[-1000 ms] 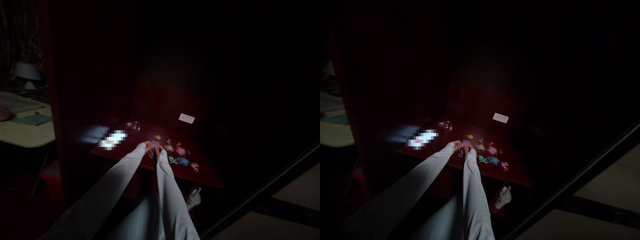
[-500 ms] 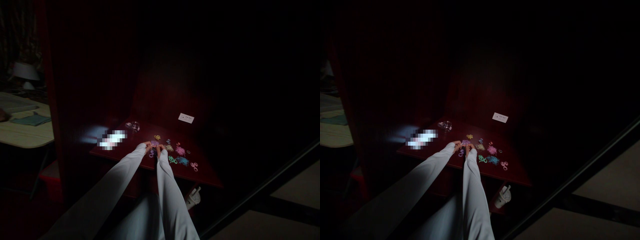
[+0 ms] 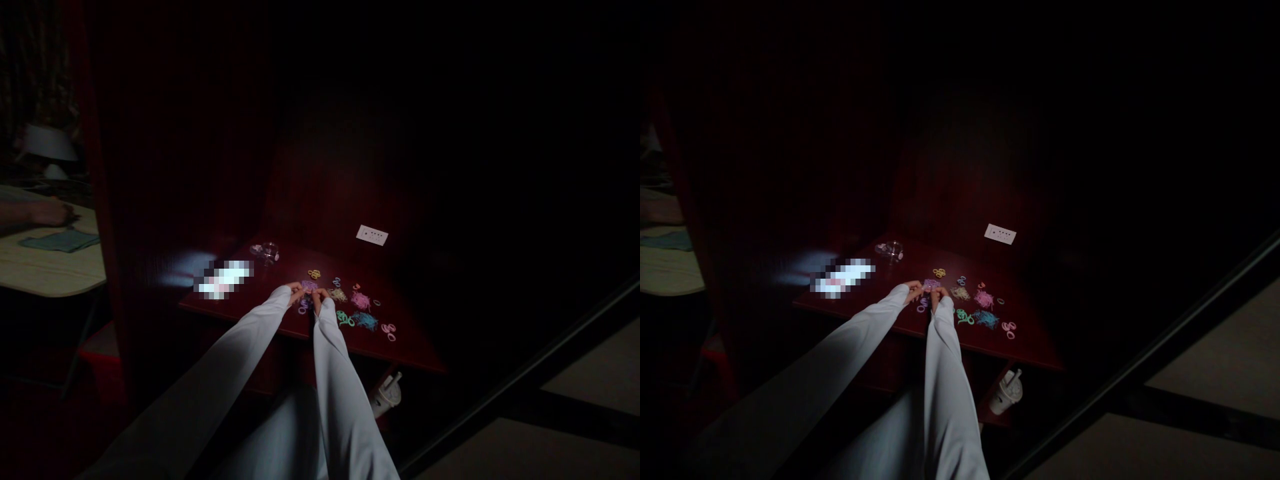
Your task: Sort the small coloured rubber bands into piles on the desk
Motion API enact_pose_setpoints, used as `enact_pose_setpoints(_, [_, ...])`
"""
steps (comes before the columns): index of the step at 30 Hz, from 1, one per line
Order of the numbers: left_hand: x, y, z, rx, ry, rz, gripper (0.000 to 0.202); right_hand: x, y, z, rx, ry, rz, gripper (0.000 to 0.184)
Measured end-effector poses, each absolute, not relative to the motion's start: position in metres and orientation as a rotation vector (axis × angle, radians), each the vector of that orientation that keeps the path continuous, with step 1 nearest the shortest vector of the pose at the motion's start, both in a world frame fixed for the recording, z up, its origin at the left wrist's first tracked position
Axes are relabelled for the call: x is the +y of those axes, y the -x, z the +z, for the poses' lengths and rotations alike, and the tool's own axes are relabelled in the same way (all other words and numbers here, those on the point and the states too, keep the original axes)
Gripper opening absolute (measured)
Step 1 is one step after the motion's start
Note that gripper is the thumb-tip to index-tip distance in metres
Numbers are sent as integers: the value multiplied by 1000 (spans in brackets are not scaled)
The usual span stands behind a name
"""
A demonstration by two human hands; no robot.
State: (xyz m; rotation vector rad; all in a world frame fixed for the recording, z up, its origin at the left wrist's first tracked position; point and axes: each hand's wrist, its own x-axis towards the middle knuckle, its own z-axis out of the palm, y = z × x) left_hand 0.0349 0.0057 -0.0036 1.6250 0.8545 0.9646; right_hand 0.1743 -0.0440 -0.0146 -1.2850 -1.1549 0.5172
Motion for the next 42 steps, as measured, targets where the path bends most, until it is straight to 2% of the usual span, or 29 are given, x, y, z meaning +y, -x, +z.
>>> enact_pose_setpoints(12, [-3, -33, 4, 871, -1632, 941, 22, -49, -171, -9, -1205, 1294, 551, 45])
enact_pose_setpoints(25, [-2, -29, -1, 817, -1705, 957, 37, -48, -169, -13, -1147, 1275, 483, 37])
enact_pose_setpoints(33, [2, -41, -3, 840, -1661, 1044, 30, -45, -172, -11, -1098, 1284, 440, 36])
enact_pose_setpoints(42, [-3, -38, 0, 790, -1633, 1059, 39, -49, -171, -10, -1147, 1274, 489, 39])
